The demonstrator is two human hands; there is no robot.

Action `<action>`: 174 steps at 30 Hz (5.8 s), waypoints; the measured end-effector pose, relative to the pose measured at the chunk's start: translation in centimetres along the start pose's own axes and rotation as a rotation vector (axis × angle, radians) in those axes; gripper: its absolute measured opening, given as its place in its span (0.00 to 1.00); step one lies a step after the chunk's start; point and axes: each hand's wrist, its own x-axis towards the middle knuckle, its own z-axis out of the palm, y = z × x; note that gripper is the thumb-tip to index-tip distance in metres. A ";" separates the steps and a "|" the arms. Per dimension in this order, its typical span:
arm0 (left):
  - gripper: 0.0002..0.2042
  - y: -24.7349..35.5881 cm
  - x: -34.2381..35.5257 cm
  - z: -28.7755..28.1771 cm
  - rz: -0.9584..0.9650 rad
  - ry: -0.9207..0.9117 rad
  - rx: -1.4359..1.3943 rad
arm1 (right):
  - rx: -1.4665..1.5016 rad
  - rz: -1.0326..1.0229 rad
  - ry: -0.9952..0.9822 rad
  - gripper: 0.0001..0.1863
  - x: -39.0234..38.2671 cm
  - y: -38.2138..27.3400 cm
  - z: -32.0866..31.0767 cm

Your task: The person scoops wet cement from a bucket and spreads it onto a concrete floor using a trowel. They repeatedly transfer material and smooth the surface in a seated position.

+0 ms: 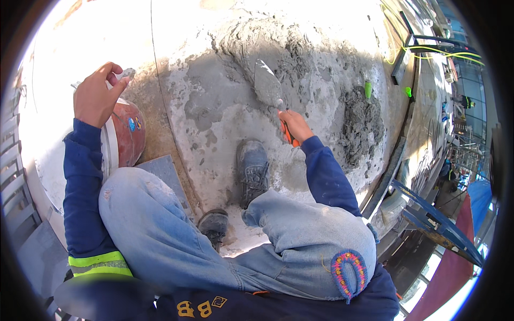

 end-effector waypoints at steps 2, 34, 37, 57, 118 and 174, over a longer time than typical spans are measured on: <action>0.13 0.1 0.0 0.1 -0.042 0.015 -0.040 | 0.035 0.073 -0.012 0.15 -4.6 4.5 -1.1; 0.15 0.2 0.5 0.8 0.001 0.003 -0.038 | -0.873 -0.459 0.725 0.20 2.6 -7.9 -1.1; 0.16 -0.6 0.0 1.0 0.034 0.020 -0.043 | -0.995 -0.360 0.646 0.17 2.7 -4.9 -2.6; 0.14 0.7 0.3 0.2 -0.075 -0.059 -0.050 | -0.162 0.168 0.165 0.17 -11.1 8.8 -1.8; 0.10 0.8 0.3 0.2 0.033 -0.044 -0.008 | 0.220 -0.177 0.121 0.15 10.4 -9.2 -5.8; 0.10 0.5 -1.6 -0.4 0.043 -0.015 -0.004 | -0.066 -0.678 0.532 0.17 -3.9 -13.3 -0.7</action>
